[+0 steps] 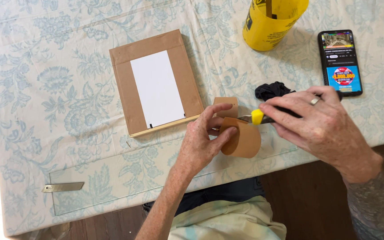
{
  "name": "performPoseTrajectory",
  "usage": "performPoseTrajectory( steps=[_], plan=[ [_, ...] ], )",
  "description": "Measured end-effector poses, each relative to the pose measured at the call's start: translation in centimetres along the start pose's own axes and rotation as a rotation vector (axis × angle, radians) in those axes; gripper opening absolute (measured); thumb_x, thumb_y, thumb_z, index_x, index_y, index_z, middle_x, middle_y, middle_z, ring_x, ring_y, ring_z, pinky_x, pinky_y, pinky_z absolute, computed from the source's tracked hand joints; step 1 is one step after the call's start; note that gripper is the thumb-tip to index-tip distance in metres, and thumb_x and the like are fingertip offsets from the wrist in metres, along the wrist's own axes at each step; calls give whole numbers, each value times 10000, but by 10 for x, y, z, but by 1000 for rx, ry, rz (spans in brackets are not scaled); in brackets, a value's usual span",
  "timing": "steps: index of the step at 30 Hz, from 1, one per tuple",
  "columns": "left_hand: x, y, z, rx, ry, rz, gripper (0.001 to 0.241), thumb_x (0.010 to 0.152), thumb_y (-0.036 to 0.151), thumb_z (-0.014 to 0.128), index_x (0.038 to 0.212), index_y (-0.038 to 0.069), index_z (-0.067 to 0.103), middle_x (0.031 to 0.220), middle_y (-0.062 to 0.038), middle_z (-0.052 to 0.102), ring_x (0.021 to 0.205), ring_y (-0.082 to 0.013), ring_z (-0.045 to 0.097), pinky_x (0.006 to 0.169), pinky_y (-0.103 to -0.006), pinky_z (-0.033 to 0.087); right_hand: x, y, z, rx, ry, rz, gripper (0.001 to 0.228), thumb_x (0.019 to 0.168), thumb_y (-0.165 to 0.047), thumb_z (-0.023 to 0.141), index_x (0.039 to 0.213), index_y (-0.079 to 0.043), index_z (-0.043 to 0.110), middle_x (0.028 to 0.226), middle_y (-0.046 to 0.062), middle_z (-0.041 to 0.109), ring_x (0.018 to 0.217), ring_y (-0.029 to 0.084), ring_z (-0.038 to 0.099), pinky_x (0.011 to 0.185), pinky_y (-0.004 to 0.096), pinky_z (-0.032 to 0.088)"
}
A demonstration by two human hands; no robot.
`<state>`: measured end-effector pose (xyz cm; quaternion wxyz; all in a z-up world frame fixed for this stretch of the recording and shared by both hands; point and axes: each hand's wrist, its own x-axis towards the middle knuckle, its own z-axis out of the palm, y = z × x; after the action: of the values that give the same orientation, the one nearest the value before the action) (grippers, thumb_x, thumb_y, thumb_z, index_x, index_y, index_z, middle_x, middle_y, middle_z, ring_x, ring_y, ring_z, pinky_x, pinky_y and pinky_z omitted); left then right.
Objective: Preparing a picture frame by cleaning the glass and applying adhesive tape to the cardboard backing.
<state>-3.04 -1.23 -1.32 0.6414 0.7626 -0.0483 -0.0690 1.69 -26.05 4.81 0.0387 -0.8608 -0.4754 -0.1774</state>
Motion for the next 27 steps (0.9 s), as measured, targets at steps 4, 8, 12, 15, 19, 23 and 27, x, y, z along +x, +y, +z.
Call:
performPoseTrajectory(
  steps=[4,8,12,15,19,23,27],
  plan=[
    [0,-2,-2,40,-3,2,414,945,123,665,1338,153,540,1040,19,819,836,-130,715,796,-270,578,0,-1,4,10,-7,11,411,919,-142,779,1321,-120,699,1295,18,709,1004,188,692,968,432,455],
    [0,-8,-1,-2,7,-2,440,940,136,686,1357,153,546,967,11,803,840,-142,738,824,-274,611,-1,1,9,-14,-17,7,496,851,-190,829,1325,-125,700,1286,34,738,1000,192,708,976,444,465],
    [0,-1,-5,67,4,9,465,930,121,673,1366,184,525,1016,0,827,805,-145,672,750,-294,536,3,-4,2,4,7,27,399,923,-131,784,1317,-128,719,1279,12,725,1040,200,705,974,431,445],
    [1,2,-2,17,-39,3,534,877,3,591,1371,184,495,1045,-21,825,918,-162,716,788,-294,586,4,-6,3,-1,-9,2,383,941,-139,756,1317,-133,687,1274,2,695,1013,189,678,951,439,466],
    [1,1,-3,2,-8,19,479,941,116,686,1382,151,500,969,-11,817,885,-145,728,787,-283,611,5,-6,4,18,9,27,377,935,-130,777,1308,-127,715,1272,1,718,1035,192,694,972,422,447],
    [1,-6,-1,-11,9,21,520,930,135,719,1401,147,500,875,10,791,847,-135,719,800,-287,618,1,-4,6,15,0,37,482,859,-146,830,1325,-118,710,1280,27,731,1047,201,708,994,434,448],
    [-1,-5,-4,3,0,41,495,949,108,677,1400,132,474,957,-12,812,867,-161,715,802,-292,610,3,-7,4,-14,6,49,385,914,-124,807,1292,-143,734,1255,0,728,1055,201,713,971,423,447]
  ],
)
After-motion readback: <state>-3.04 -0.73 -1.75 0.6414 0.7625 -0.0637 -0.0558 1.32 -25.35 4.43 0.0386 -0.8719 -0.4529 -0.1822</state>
